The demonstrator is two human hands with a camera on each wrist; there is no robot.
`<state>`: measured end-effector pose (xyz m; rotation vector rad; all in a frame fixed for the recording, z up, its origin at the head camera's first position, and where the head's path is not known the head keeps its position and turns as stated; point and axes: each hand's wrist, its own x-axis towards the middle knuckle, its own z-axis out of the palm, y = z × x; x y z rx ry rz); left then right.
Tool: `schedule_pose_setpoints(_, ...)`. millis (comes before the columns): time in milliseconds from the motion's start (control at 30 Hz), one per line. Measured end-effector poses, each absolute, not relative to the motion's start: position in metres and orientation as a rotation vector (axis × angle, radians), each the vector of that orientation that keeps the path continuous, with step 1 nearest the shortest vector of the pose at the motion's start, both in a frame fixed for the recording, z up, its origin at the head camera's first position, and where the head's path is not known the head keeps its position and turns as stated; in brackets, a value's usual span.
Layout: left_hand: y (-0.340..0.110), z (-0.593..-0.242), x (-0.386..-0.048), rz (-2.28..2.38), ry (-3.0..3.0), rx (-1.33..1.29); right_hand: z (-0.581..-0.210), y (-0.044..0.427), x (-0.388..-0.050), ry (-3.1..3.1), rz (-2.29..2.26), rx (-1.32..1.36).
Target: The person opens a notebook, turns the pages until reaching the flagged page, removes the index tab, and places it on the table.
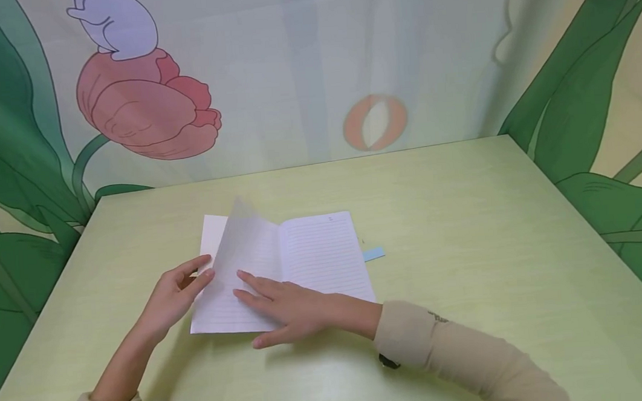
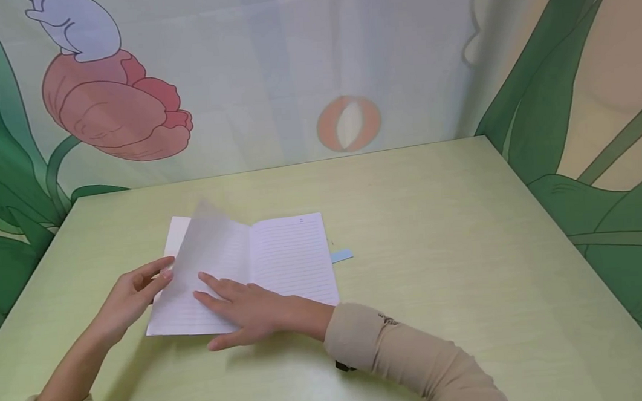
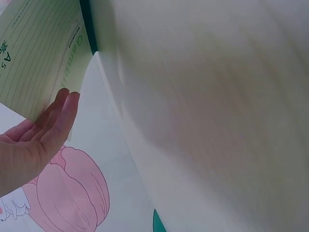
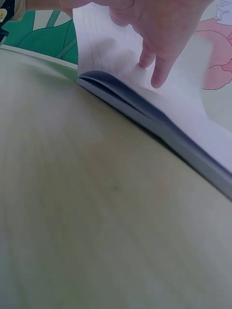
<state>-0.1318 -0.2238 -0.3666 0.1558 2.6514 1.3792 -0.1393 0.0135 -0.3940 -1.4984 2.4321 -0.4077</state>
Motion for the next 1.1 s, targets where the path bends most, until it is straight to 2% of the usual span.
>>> schedule_pose_setpoints(400, -0.224, -0.369, -0.134, 1.442, 2.685, 0.291, -0.393, 0.019, -0.135, 2.460, -0.306, -1.450)
schedule_pose_setpoints(1100, -0.226, -0.370, -0.135, 1.274, 2.712, 0.228, -0.390, 0.076, -0.152, 2.527, -0.364, -1.201)
